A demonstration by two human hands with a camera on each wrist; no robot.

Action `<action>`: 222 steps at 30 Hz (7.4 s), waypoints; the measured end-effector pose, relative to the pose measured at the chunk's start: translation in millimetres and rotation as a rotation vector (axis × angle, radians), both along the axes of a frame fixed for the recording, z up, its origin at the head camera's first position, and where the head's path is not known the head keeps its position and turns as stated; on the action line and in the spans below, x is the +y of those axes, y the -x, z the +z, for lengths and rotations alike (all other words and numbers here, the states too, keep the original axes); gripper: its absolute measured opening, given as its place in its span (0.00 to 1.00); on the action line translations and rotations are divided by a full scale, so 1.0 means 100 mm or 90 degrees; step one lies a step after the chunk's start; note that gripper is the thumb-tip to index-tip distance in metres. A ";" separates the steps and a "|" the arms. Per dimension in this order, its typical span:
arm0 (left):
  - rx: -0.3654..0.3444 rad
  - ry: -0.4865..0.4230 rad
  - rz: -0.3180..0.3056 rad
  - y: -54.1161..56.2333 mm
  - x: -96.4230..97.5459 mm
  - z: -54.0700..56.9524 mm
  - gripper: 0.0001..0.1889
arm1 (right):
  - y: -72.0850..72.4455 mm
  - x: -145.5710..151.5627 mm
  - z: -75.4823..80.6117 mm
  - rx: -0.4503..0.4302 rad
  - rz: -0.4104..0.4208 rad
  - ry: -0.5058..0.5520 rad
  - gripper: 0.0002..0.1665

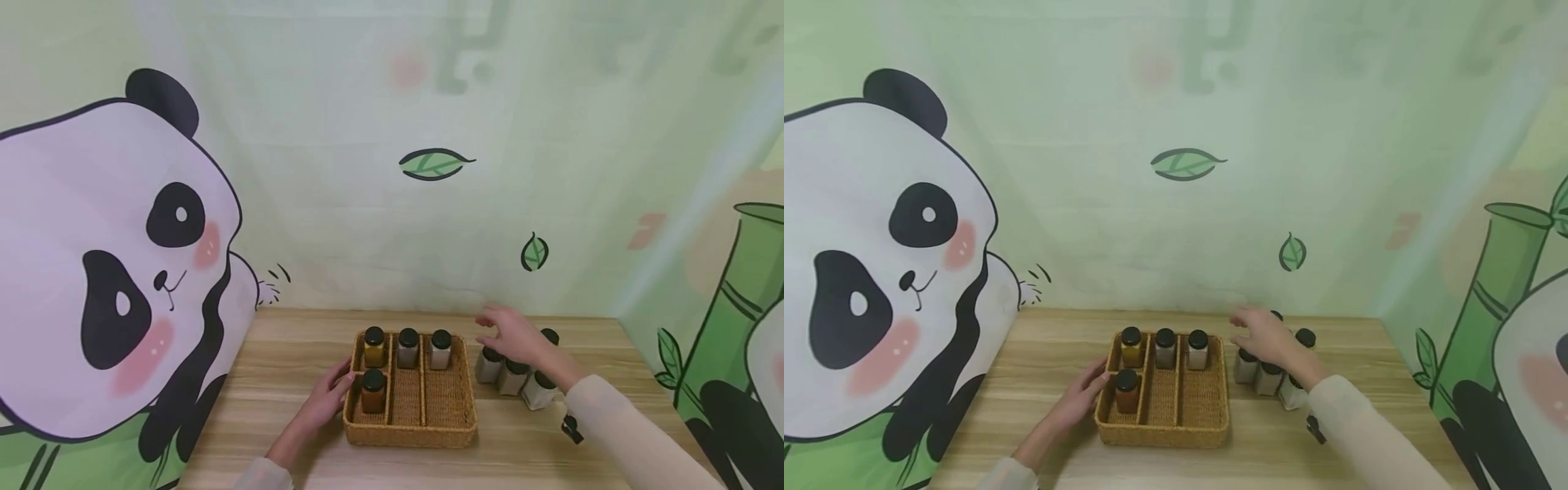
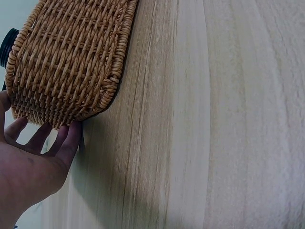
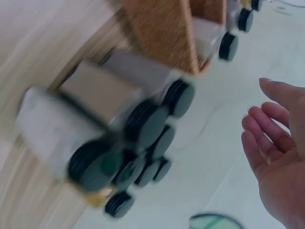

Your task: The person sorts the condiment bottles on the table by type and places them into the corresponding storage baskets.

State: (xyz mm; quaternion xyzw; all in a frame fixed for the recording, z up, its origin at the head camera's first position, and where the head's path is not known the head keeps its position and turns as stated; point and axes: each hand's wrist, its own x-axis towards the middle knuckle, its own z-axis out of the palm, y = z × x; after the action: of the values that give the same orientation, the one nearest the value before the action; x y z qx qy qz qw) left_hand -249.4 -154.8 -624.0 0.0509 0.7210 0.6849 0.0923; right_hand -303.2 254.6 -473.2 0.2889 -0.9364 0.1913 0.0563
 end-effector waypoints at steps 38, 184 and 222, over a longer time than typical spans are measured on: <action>-0.004 0.013 -0.008 -0.02 0.03 -0.01 0.32 | -0.64 1.21 -0.48 -0.050 -0.072 -0.031 0.22; -0.019 -0.008 -0.008 0.02 -0.01 -0.02 0.32 | -0.11 -0.39 -0.36 -0.044 -0.016 0.118 0.21; -0.014 0.004 0.000 0.00 0.01 0.03 0.30 | -0.10 -0.53 -0.69 -0.029 -0.036 0.078 0.23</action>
State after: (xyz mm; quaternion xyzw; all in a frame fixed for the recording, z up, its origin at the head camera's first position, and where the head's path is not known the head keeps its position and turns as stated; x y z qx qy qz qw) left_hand -249.0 -153.4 -620.8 0.0429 0.7219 0.6834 0.1002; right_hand -292.8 201.3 -542.6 0.2536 -0.9318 0.2531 0.0576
